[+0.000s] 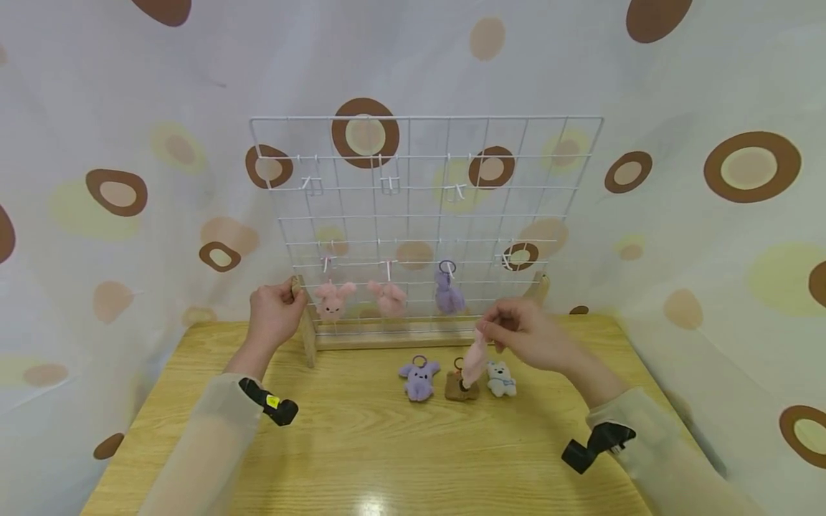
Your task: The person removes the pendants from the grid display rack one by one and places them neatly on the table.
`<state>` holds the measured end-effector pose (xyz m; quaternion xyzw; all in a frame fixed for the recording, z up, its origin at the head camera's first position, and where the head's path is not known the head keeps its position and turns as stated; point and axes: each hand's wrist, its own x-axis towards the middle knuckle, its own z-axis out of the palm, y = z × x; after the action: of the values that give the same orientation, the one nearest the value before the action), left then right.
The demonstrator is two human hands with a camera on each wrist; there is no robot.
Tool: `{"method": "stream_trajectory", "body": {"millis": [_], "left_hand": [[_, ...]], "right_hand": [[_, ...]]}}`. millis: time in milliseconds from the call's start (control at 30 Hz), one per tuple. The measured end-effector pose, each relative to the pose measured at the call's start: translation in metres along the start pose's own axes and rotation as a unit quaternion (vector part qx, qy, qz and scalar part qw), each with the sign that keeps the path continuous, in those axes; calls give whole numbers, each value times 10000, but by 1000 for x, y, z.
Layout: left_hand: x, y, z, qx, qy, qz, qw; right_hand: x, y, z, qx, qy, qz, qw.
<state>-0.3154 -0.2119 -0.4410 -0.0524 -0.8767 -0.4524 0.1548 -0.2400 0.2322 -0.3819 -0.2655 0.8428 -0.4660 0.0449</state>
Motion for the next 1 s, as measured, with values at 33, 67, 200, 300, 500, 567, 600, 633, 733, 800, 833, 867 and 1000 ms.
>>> {"method": "stream_trajectory", "body": {"millis": [33,67,200,300,500,567,600,633,733,800,833,867,1000], "left_hand": [[0,0,0,13,20,15,10000],[1,0,0,28,33,31,10000],[1,0,0,58,34,72,10000],[1,0,0,1,12,53,10000],[1,0,1,-49,13,22,10000],[1,0,1,-31,17,19,10000],[1,0,1,-22,19,19,10000],[1,-1,1,-16,27,13,10000],[1,-1,1,-18,39,-6,10000],[1,-1,1,-20,50,-10,10000],[1,-1,1,-25,60,-10,10000],[1,-1,1,-29,63,-11,10000],[1,-2,1,-23,54,20,10000]], "right_hand": [[0,-1,2,34,-11,-57,10000],[1,-2,5,66,-31,-112,9999],[1,-3,16,169,-123,-232,9995],[0,-3,25,241,-216,-169,9993],[0,-2,41,484,-430,-266,9975],[-1,-2,46,536,-512,-296,9968],[-1,-2,48,576,-559,-294,9963],[-1,-2,50,608,-615,-274,9959],[-2,-2,57,739,-719,-247,9944],[-2,0,62,854,-792,-261,9929],[-3,1,65,919,-824,-257,9920],[-3,2,67,989,-849,-267,9911],[-3,4,76,1118,-906,-330,9890]]}}
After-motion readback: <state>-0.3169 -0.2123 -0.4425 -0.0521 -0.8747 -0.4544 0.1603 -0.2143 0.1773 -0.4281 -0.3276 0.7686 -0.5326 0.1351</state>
